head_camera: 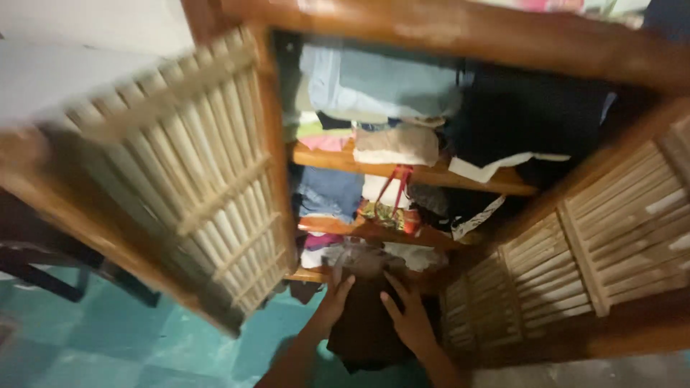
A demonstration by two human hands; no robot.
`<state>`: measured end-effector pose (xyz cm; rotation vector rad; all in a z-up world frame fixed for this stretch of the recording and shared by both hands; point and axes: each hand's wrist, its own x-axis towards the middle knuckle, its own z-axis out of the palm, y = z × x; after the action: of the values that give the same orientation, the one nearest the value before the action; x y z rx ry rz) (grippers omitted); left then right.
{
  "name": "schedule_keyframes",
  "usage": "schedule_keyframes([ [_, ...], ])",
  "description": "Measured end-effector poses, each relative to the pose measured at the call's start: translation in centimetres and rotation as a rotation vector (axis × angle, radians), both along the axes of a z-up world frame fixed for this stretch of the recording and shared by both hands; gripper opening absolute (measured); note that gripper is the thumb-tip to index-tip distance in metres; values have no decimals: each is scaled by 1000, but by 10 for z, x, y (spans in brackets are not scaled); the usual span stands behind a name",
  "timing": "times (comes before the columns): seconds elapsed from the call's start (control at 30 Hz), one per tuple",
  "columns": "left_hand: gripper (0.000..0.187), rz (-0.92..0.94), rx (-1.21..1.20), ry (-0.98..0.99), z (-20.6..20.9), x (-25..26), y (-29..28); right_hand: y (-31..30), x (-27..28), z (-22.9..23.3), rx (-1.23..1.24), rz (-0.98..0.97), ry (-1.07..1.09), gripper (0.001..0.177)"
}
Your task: The recorder is seen folding various items of clothing on a bed and placing them into a wooden wardrobe.
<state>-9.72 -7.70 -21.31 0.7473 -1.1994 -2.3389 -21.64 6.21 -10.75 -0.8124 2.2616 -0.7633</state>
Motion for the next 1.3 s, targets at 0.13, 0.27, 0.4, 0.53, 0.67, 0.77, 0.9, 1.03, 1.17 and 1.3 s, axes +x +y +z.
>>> schedule_keyframes([
  [0.13, 85, 157, -279, 63, -64, -44, 0, -2, -36, -52, -206, 108, 159, 68],
  [0.27, 82, 241, -396, -202, -119, -115, -31, -8, -74, -76, -338, 164, 284, 88],
  [0.4, 55, 558, -801, 29, -146, -175, -73, -39, -105, -78, -241, -20, 412, 97],
  [0.53, 34, 515, -827, 192, -97, -188, -87, -56, -132, -82, -561, 65, 659, 92],
  [0.67, 25, 733, -1098, 494, -96, -225, -122, -74, -150, -95, -979, 165, 1056, 84],
  [0.77, 35, 818, -1334, 630, -88, -229, -139, -104, -184, -126, -1044, 160, 1144, 84],
  [0.9, 60, 757, -1517, 527, -86, -210, -137, -159, -254, -204, -942, 64, 1312, 85],
  [1.03, 52, 834, -1601, 284, -100, -225, -148, -197, -249, -185, -947, -68, 1437, 73],
  [1.17, 63, 799, -1889, -73, -101, -270, -179, -228, -261, -173, -791, -295, 1233, 63],
  [1.3, 67, 652, -1993, -377, -82, -311, -192, -249, -299, -166, -465, -188, 1082, 44],
])
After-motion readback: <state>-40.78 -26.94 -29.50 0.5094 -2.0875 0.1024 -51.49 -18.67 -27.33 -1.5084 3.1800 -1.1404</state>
